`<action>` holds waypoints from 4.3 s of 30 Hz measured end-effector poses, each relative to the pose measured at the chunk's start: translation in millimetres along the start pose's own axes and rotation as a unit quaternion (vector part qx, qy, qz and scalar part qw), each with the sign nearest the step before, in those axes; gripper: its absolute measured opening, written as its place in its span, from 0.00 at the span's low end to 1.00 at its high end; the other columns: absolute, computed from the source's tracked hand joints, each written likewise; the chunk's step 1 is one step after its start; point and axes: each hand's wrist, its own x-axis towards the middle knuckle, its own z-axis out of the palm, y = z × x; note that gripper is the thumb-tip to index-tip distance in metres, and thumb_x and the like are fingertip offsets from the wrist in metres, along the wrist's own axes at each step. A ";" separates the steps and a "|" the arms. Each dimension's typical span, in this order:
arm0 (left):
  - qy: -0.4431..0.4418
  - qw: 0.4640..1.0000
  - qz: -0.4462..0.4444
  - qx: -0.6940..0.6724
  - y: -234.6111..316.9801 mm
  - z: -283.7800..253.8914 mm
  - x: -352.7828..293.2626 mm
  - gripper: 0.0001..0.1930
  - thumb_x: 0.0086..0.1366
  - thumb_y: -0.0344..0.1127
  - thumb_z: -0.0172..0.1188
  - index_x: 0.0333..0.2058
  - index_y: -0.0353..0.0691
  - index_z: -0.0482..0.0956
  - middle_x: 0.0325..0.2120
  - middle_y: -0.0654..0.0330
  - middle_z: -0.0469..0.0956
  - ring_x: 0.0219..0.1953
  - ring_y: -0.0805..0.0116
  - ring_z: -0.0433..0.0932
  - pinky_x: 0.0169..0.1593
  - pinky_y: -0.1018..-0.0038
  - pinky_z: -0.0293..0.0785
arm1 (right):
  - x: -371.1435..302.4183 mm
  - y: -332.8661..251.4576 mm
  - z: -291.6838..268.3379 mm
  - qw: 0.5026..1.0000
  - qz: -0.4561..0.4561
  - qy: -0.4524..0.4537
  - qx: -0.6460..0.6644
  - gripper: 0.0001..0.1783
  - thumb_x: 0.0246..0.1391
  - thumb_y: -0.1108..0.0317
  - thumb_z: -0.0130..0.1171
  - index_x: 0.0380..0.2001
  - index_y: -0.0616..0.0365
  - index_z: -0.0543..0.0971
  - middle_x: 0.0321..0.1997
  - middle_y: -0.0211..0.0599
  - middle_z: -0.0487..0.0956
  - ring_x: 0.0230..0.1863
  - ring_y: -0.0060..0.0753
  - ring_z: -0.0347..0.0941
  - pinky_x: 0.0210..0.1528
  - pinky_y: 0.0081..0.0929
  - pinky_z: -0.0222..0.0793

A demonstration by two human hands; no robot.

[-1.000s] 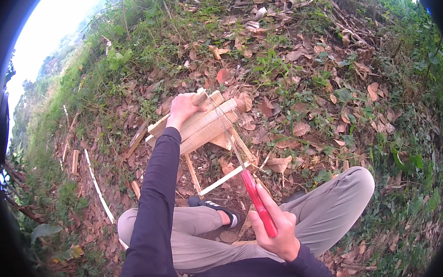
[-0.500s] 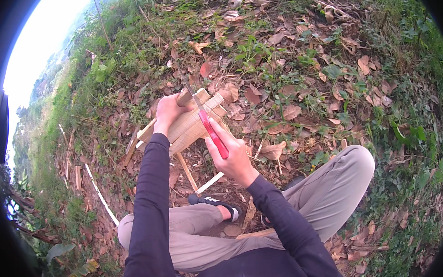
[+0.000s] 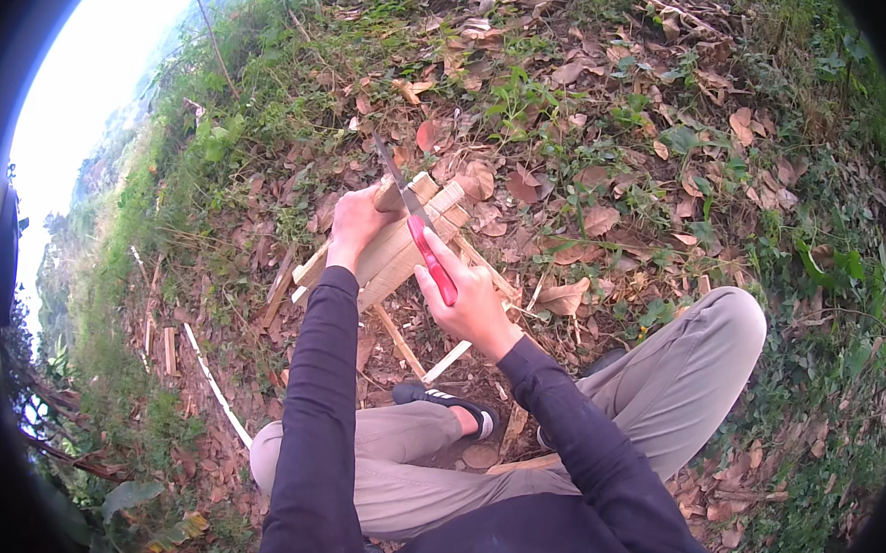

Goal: The person sits on the ground and uses a red hand saw to cut a small wooden crate into smaller pieces. They hold the crate with their left hand and saw through the wooden slats with their right hand, eventually separating the structure into individual planks.

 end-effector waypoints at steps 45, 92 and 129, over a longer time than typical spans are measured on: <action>-0.007 0.999 -0.034 0.005 -39.9 8.9 22.8 0.29 0.45 0.65 0.74 0.40 0.51 0.87 0.32 0.57 0.86 0.37 0.57 0.85 0.44 0.61 0.79 | -175.7 -90.7 -123.9 0.988 0.097 -0.062 -0.099 0.31 0.50 0.75 0.64 0.58 0.74 0.73 0.47 0.58 0.83 0.19 0.38 0.79 0.25 0.29 0.74; 0.285 0.955 -0.035 -0.071 75.4 40.8 -122.3 0.13 0.50 0.22 0.66 0.36 0.40 0.86 0.33 0.63 0.86 0.39 0.66 0.84 0.45 0.69 0.75 | -82.8 -3.7 -155.6 0.969 0.205 0.121 0.066 0.35 0.68 0.65 0.48 0.69 0.78 0.54 0.15 0.19 0.62 0.12 0.10 0.50 0.16 0.17 0.52; 0.136 0.983 -0.093 -0.086 123.7 7.1 -234.1 0.06 0.64 0.33 0.64 0.40 0.51 0.85 0.39 0.71 0.86 0.45 0.74 0.82 0.57 0.71 0.68 | -79.7 20.1 -140.3 0.976 0.207 0.061 -0.018 0.37 0.74 0.55 0.42 0.70 0.77 0.51 0.12 0.19 0.56 0.12 0.11 0.50 0.15 0.17 0.50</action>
